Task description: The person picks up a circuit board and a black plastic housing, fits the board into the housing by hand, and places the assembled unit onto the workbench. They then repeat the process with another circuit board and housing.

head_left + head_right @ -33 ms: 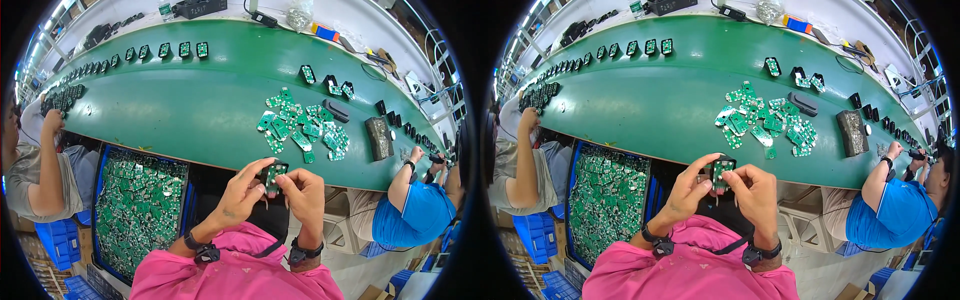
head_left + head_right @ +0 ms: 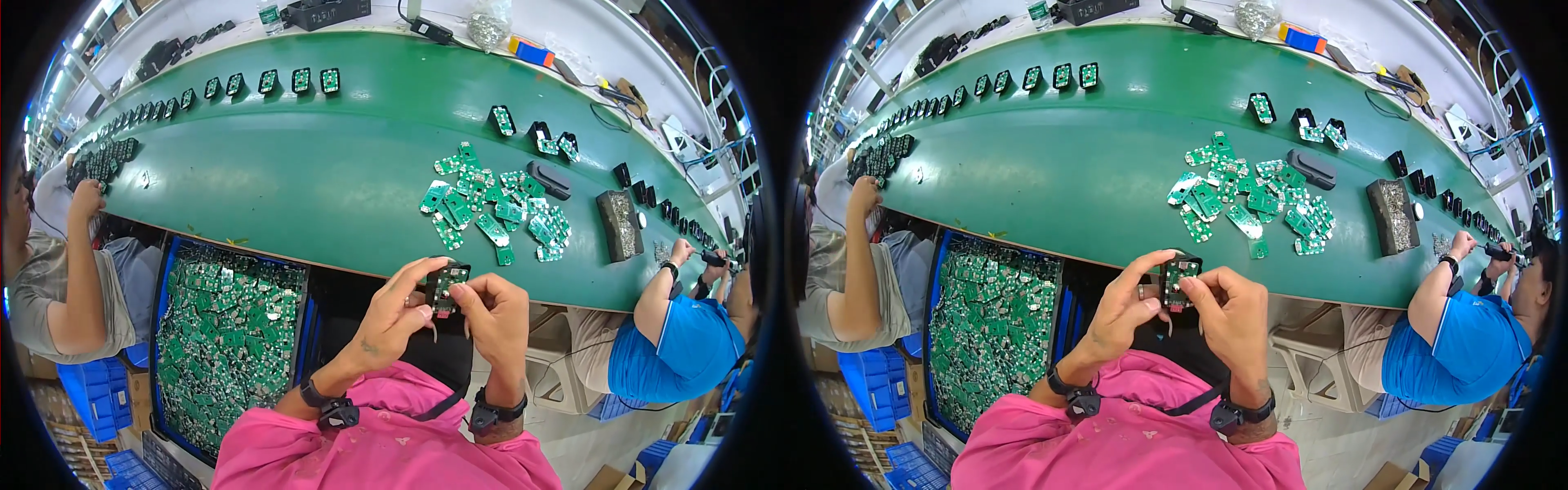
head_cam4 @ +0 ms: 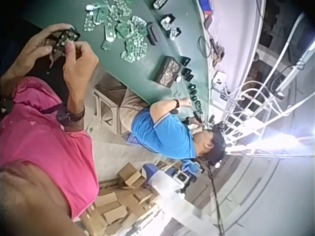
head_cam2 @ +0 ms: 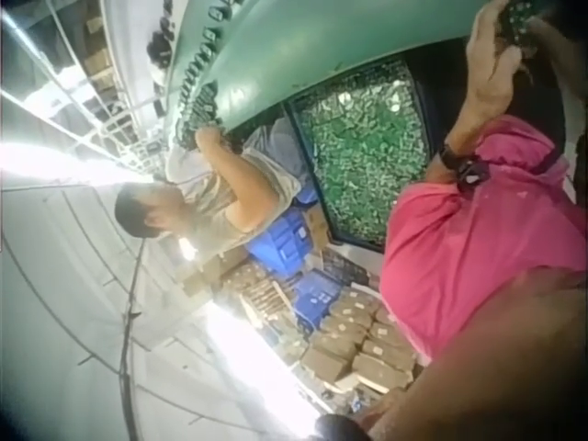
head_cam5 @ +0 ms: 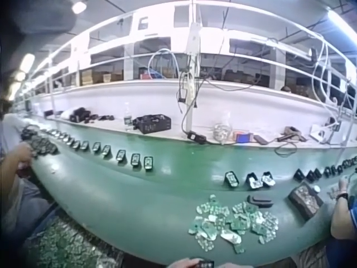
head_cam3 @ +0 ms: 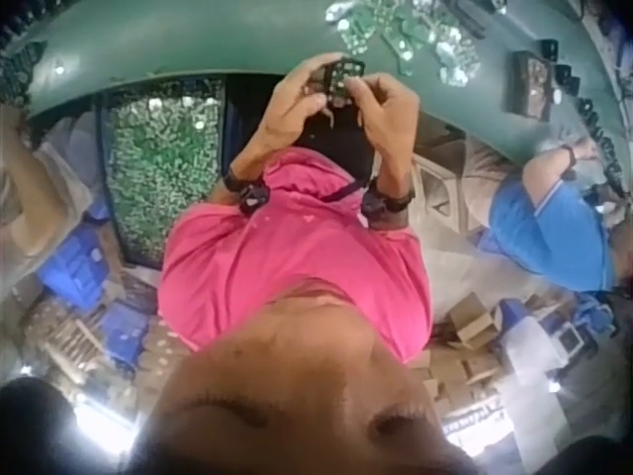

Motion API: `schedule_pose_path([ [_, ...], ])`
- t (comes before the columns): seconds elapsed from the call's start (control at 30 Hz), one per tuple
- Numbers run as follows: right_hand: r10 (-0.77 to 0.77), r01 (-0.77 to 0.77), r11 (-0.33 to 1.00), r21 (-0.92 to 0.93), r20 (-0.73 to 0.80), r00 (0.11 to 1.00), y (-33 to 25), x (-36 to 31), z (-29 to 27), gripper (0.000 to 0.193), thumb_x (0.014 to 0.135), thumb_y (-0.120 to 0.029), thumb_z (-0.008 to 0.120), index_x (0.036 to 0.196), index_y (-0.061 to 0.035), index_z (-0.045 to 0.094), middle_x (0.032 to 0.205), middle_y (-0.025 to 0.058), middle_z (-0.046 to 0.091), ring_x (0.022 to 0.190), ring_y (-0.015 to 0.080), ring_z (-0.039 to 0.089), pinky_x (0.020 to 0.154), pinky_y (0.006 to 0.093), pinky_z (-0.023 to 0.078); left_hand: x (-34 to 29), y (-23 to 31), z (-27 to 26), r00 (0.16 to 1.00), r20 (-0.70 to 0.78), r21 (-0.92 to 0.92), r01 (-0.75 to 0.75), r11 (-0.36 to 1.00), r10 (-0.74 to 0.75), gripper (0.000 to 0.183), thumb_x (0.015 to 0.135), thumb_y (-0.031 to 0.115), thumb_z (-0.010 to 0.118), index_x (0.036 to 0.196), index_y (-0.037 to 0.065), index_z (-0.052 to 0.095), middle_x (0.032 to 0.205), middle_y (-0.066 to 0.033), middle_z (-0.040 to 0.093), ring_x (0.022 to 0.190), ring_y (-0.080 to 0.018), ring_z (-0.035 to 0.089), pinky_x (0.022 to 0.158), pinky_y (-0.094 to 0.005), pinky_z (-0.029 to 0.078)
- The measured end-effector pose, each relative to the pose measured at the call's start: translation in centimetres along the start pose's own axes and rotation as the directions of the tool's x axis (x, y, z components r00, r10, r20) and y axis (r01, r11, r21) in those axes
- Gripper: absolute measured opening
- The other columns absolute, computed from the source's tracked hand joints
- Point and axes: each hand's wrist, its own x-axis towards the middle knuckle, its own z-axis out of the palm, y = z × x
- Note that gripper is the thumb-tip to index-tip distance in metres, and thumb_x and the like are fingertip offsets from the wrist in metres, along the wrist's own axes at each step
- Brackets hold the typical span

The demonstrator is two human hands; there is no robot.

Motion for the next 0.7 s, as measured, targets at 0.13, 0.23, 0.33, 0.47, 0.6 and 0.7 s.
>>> schedule_pose_path([
  [0.13,-0.084,0.072,0.99,-0.12,-0.101,0.991,0.0,-0.1,1.5,0.022,0.089,-0.012,0.077,0.079,0.0021,0.065,0.062,-0.003,0.059,0.053,0.0015,0.049,0.047,0.02,0.035,0.2,-0.2,0.8,0.987,-0.161,0.07,-0.005,0.998,0.016,0.04,0.098,0.002,0.052,0.138,0.002,0.046,0.121,-0.0116,0.061,0.08,-0.0077,0.063,0.062,-0.021,0.053],
  [0.23,-0.158,0.126,0.971,-0.204,-0.15,0.976,0.4,0.0,1.8,0.019,0.09,-0.013,0.075,0.085,0.0032,0.065,0.065,-0.001,0.061,0.055,0.003,0.052,0.049,0.0208,0.038,0.3,-0.8,0.8,0.973,-0.23,0.133,0.012,0.991,0.019,0.037,0.1,0.006,0.051,0.136,0.002,0.046,0.119,-0.011,0.062,0.074,-0.0059,0.061,0.057,-0.0191,0.05],
  [0.33,-0.21,0.169,0.956,-0.241,-0.159,0.965,0.6,0.0,2.8,0.02,0.096,-0.015,0.067,0.098,0.0047,0.066,0.068,0.0038,0.064,0.058,0.0064,0.056,0.051,0.0239,0.042,0.6,-1.1,1.5,0.949,-0.314,0.026,0.04,0.999,-0.03,0.036,0.099,0.007,0.052,0.134,0.0,0.049,0.11,-0.0154,0.067,0.082,-0.0127,0.068,0.063,-0.0279,0.055],
  [0.47,-0.207,0.172,0.952,-0.254,-0.118,0.971,1.4,-0.4,3.5,0.029,0.103,-0.02,0.054,0.119,0.003,0.061,0.078,0.017,0.069,0.064,0.0276,0.069,0.059,0.0369,0.052,1.0,-1.8,1.4,0.95,-0.31,0.093,-0.017,0.995,0.046,0.035,0.101,0.009,0.05,0.135,0.001,0.046,0.115,-0.0154,0.065,0.072,-0.0097,0.064,0.055,-0.0222,0.051],
  [0.6,-0.232,0.202,0.942,-0.267,-0.085,0.969,0.9,-0.3,3.1,0.029,0.103,-0.019,0.051,0.121,0.002,0.062,0.08,0.0191,0.068,0.067,0.0305,0.069,0.06,0.0394,0.052,1.1,-0.3,1.3,0.967,-0.225,-0.098,0.098,0.99,-0.118,0.035,0.102,0.01,0.05,0.136,0.002,0.043,0.113,-0.0135,0.064,0.073,-0.0085,0.063,0.052,-0.0192,0.05],
  [0.7,-0.348,0.281,0.851,-0.443,-0.075,0.935,1.5,0.2,2.8,0.028,0.103,-0.018,0.052,0.12,0.0017,0.063,0.079,0.019,0.068,0.065,0.0302,0.069,0.058,0.0396,0.052,1.6,-0.1,0.9,0.97,-0.206,-0.076,0.113,0.991,-0.126,0.034,0.102,0.008,0.049,0.135,0.001,0.044,0.111,-0.0133,0.064,0.077,-0.0099,0.065,0.058,-0.0211,0.054],
])
